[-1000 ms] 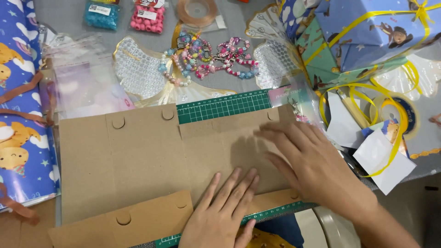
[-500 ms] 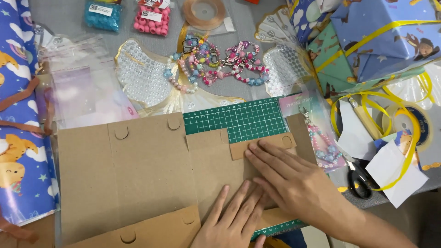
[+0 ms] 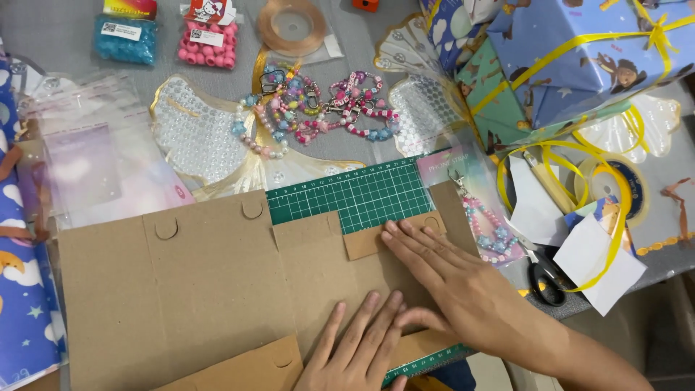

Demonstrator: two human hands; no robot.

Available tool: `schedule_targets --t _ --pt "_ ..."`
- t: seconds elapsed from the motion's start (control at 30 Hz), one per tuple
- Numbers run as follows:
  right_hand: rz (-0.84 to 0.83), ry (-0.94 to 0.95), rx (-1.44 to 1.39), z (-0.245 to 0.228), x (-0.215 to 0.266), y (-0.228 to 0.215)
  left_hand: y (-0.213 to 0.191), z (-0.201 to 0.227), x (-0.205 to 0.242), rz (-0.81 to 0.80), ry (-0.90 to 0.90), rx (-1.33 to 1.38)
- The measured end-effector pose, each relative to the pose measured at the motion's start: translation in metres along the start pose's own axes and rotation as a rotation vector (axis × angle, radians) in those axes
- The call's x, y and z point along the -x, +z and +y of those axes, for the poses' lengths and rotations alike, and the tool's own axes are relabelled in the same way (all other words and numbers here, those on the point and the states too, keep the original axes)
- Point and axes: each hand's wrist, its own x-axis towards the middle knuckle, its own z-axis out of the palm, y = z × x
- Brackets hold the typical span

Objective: Folding and assembling a cardboard box from a flat template on a craft table.

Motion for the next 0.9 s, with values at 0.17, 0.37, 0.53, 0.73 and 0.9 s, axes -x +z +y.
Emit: schedule_targets --t 0.17,0.37,0.53,0.73,0.9 --pt "0.410 -0.046 0.260 0.021 -0.010 -0.024 -0.001 0.001 0.000 0.014 -0.010 -0.088" --pt "0.330 0.097 0.374 0.048 -0.005 -0.008 -0.009 0.002 -0.002 -0.041 -0.025 -0.070" --pt "0.380 0.126 0.388 0.040 0.002 -0.011 -0.006 0.002 -0.001 -0.051 -0.027 -0.030" --pt "0.389 0.084 0.385 0.027 0.015 -0.009 -0.010 0.002 -0.002 -0.039 -0.032 -0.038" --pt "0.395 0.104 0.304 0.019 0.019 -0.007 -0.009 0.002 -0.003 -0.053 -0.026 -0.028"
